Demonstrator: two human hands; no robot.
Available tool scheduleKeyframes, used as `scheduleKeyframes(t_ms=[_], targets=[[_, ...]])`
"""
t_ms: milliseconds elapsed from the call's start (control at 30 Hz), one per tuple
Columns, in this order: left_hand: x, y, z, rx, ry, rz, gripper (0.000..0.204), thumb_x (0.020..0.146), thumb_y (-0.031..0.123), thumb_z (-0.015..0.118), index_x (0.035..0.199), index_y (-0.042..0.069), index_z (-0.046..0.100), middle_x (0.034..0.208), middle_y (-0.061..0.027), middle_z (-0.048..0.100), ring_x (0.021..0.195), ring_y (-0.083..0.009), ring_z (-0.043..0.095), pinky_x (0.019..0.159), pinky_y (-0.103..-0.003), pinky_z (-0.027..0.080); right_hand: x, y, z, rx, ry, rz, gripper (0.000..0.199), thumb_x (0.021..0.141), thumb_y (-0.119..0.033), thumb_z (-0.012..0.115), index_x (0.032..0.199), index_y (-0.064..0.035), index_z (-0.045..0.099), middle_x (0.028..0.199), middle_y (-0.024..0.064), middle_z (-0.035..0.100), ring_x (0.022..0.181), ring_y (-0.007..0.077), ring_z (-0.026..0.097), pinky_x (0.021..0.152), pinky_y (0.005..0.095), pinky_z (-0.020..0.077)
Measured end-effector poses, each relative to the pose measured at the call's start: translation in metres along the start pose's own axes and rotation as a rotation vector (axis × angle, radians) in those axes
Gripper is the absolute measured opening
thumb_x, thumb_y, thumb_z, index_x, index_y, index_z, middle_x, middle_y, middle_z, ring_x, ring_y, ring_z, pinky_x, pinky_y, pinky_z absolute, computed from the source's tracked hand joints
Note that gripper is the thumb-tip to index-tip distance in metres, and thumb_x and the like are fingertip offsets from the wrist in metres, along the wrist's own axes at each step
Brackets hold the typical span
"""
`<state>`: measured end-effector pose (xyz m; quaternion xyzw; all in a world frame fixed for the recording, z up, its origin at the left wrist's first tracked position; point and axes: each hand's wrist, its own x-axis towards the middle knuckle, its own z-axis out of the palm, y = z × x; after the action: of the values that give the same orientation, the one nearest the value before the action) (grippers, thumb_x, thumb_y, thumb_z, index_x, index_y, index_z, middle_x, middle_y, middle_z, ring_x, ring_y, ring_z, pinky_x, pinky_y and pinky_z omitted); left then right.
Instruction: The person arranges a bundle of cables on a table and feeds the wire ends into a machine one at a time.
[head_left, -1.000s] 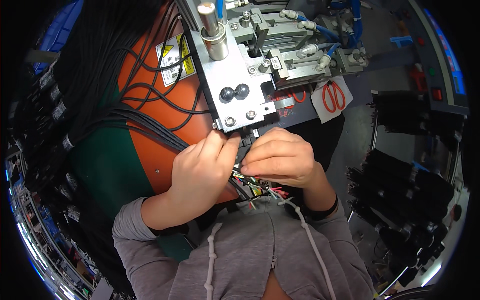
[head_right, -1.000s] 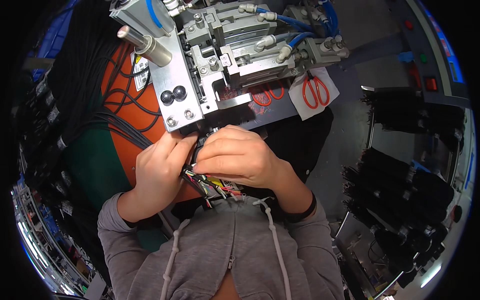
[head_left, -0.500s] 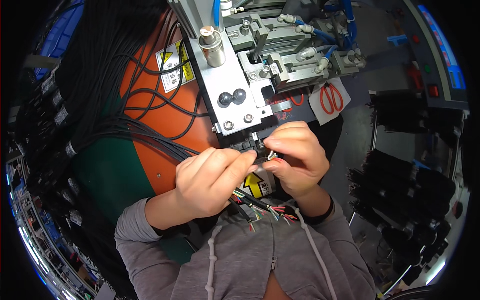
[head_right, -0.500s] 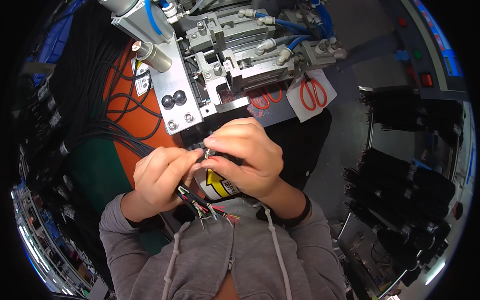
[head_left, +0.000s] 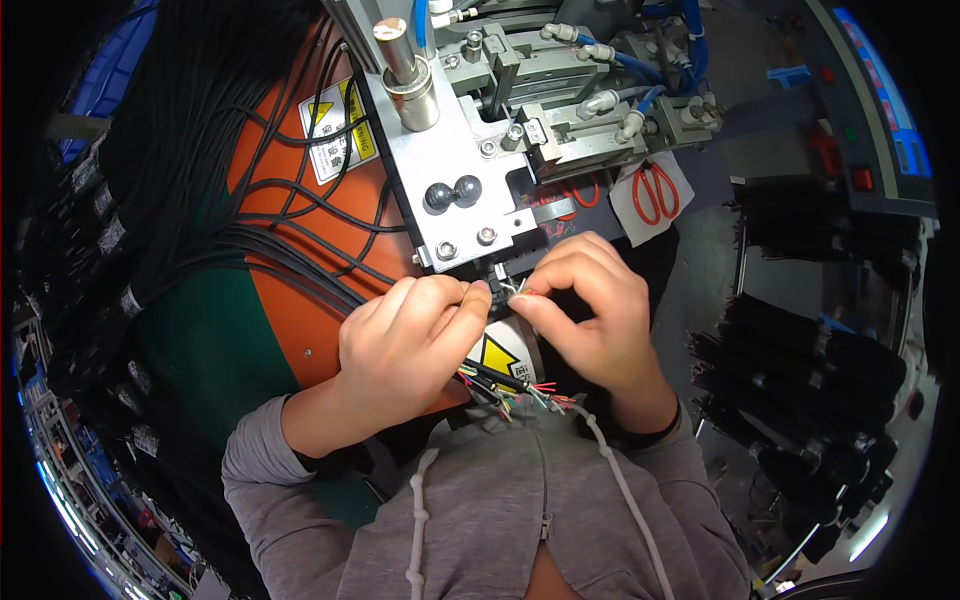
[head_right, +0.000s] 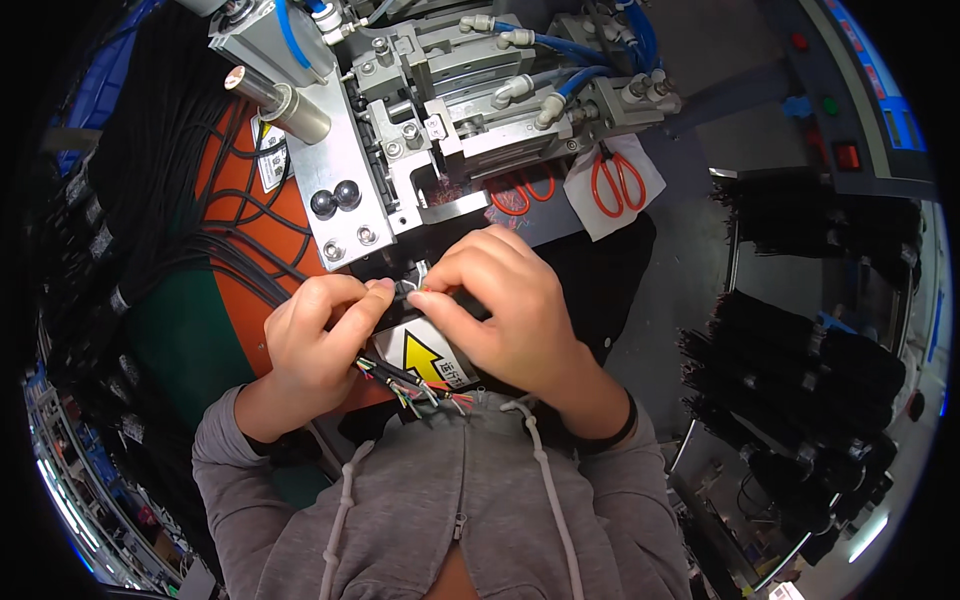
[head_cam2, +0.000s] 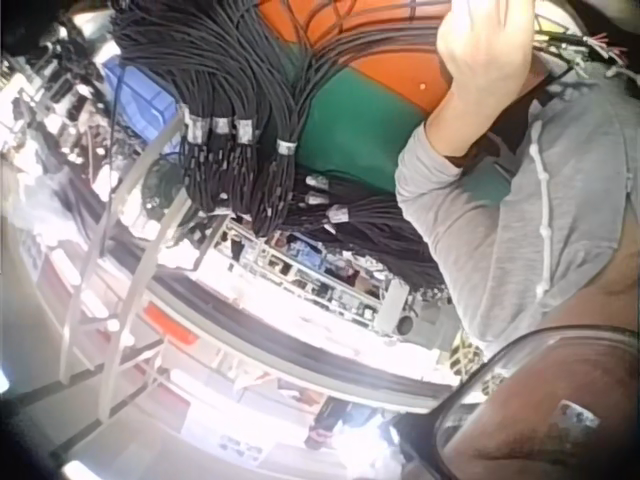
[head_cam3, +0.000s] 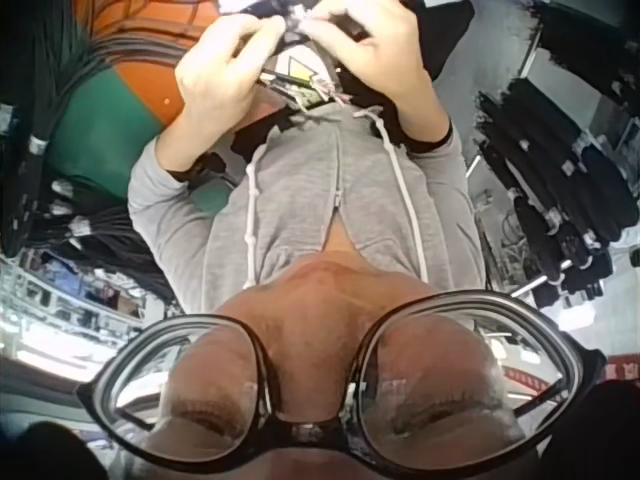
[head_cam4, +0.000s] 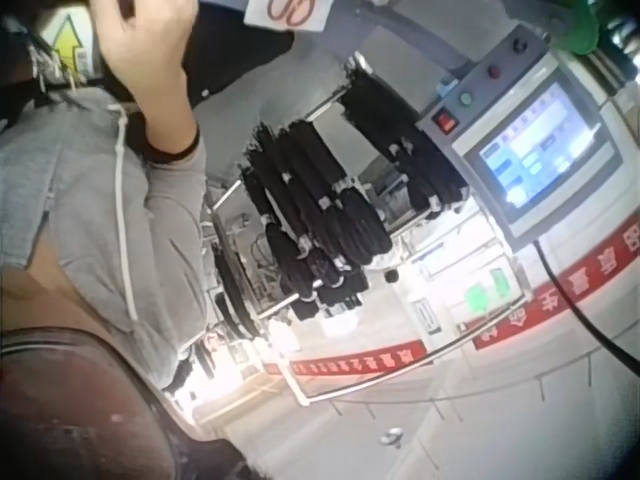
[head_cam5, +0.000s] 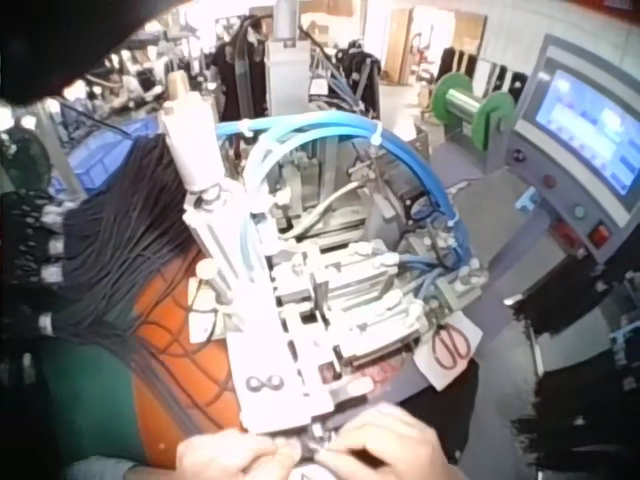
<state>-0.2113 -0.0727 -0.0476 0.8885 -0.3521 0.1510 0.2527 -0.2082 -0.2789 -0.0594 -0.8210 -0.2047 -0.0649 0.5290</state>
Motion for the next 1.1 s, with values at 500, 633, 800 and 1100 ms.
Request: scheduleKeyframes(t_ms=[500,633,800,1100], targets=[[-0.007,0.001,0.008,0.053,-0.055,0.118,0.038,0.072,0.008,0.068,0.11,0.012,0.071,0.086,-0.0024,0.058,0.059,-0.01,0.05,0.046,-0.023,0.036,-0.004,0.024,-0.003,0.455,-0.143,0.456,0.007,0.08,0.001,0.069,0.081,0.0012,0.062,0.085,0.0052,0.061,0.077,0.0101,0.055,0.068,0.0241,0.0428],[-0.008,-0.003,0.012,0.072,0.056,0.2,0.036,0.074,0.004,0.069,0.109,0.012,0.072,0.086,-0.0039,0.059,0.057,-0.0096,0.049,0.045,-0.022,0.035,-0.002,0.024,-0.013,0.549,-0.261,0.482,0.009,0.078,0.002,0.07,0.081,0.0009,0.062,0.083,0.0056,0.061,0.076,0.0107,0.055,0.068,0.0241,0.0424],[-0.006,-0.002,0.012,0.04,0.043,0.194,0.035,0.074,0.001,0.069,0.107,0.013,0.072,0.087,-0.0041,0.059,0.056,-0.0092,0.049,0.044,-0.023,0.035,-0.005,0.026,-0.013,0.5,-0.279,0.392,0.011,0.075,0.003,0.071,0.081,0.0007,0.062,0.082,0.0061,0.06,0.074,0.0119,0.055,0.067,0.0244,0.0422],[-0.007,-0.001,0.012,0.043,0.015,0.16,0.036,0.075,0.001,0.068,0.109,0.012,0.071,0.082,-0.0025,0.054,0.058,-0.0092,0.049,0.046,-0.022,0.037,-0.005,0.022,-0.004,0.342,-0.097,0.259,0.01,0.074,0.003,0.07,0.076,0.001,0.061,0.076,0.0075,0.061,0.07,0.0142,0.056,0.065,0.0259,0.0437]])
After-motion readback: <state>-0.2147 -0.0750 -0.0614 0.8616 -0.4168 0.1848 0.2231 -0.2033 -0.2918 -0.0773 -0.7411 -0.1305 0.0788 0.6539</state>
